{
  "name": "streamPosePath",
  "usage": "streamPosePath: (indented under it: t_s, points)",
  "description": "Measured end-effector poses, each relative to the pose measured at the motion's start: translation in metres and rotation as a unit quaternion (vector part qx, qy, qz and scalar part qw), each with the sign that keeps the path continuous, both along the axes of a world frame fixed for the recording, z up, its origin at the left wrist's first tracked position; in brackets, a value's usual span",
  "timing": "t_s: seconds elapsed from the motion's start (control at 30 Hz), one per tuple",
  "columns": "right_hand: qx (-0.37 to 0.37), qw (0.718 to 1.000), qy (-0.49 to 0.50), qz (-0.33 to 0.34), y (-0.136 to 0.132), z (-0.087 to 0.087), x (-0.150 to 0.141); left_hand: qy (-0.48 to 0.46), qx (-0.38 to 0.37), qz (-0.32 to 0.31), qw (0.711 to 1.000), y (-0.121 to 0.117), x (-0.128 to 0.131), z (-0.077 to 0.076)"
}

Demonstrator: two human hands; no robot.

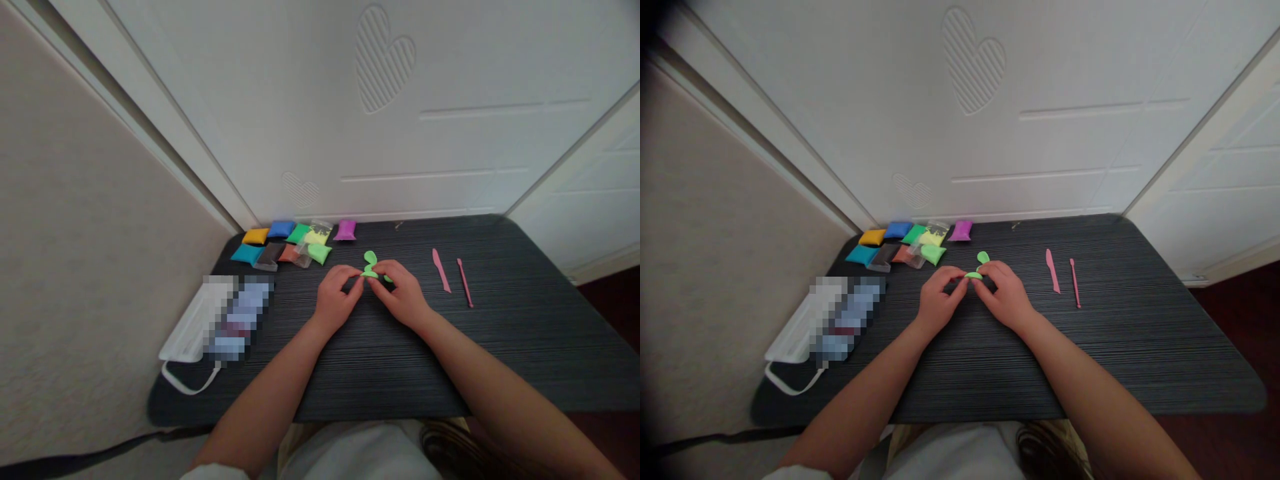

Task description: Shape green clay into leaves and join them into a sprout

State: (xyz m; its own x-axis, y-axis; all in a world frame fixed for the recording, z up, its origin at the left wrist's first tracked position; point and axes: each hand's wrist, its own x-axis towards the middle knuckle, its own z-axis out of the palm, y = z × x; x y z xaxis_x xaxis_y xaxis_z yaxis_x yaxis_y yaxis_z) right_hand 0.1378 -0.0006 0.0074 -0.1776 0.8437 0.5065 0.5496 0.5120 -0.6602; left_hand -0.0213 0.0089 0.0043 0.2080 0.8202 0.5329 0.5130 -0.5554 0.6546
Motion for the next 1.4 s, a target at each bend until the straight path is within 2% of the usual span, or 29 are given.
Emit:
streamPosePath:
  t_s: [0.47,0.7,0.9,1.4]
  points:
    - [0.019,1.000,-0.013,0.001,0.0004,-0.0023,-0.0006,-0.034,-0.036,-0.004,0.999,-0.0016,0.0017,0.0044]
    - [0.020,1.000,-0.009,0.008,-0.0003,-0.0014,-0.0002,-0.024,-0.042,-0.036,0.998,0.0026,-0.0015,0.0042]
    - [0.013,1.000,-0.011,0.010,0.0004,-0.0011,-0.0003,-0.029,-0.057,-0.038,0.997,0.0026,-0.0012,0.0036]
    - [0.015,1.000,-0.007,0.022,-0.0007,0.0028,0.0006,-0.017,-0.025,-0.028,0.999,0.0014,0.0004,0.0011]
